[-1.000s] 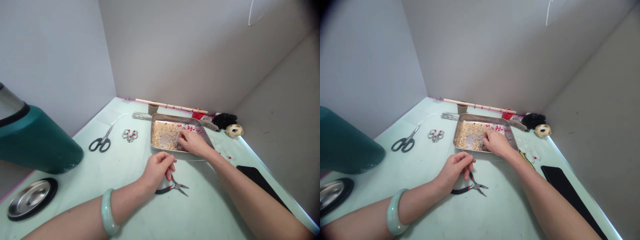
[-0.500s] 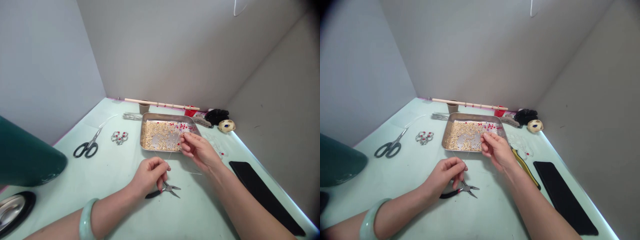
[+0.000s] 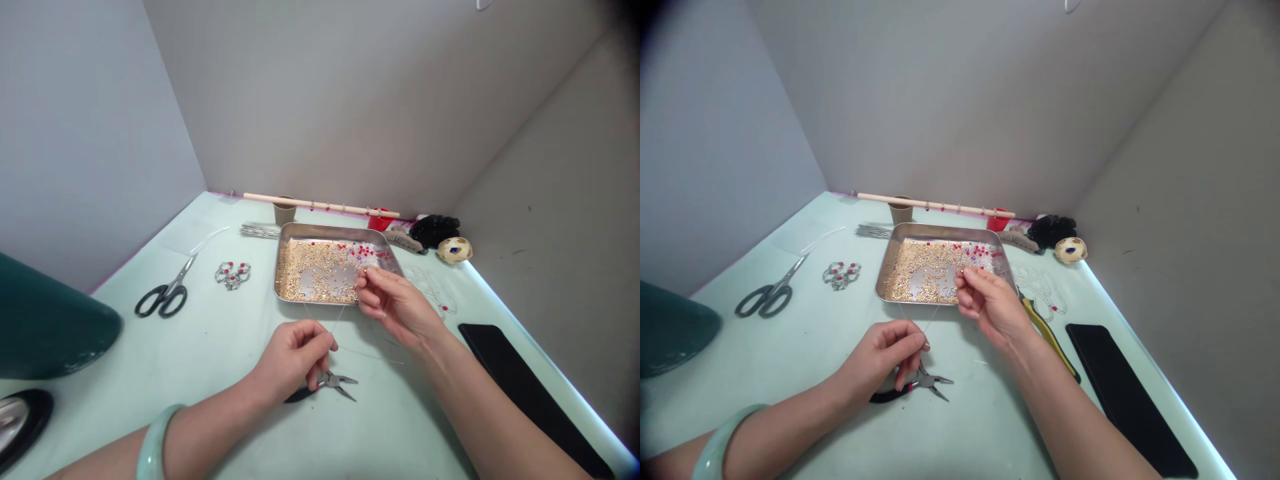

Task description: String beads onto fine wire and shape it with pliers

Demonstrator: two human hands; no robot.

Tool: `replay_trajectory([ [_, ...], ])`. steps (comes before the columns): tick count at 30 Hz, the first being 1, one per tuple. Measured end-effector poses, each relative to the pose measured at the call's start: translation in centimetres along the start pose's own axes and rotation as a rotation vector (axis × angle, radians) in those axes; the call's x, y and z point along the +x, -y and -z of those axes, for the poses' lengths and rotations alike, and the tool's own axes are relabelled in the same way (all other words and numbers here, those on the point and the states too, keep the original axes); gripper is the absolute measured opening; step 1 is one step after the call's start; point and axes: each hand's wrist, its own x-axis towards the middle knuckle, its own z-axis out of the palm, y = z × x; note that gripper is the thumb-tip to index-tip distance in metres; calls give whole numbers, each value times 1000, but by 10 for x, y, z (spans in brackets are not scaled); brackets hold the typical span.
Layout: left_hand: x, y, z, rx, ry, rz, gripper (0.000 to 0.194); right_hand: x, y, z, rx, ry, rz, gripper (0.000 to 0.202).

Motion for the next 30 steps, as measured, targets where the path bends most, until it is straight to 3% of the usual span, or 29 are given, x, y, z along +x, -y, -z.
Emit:
replay_trajectory([
  [16, -1, 1, 2, -44, 12, 18, 20, -1, -2, -1, -27, 16, 20, 11],
  [21, -1, 0, 2, -52, 9, 20, 20, -2, -5, -1, -135, 26, 78, 17],
  [30, -1, -1, 2, -54, 3, 11, 24, -2, -8, 1, -508, -98, 306, 21],
])
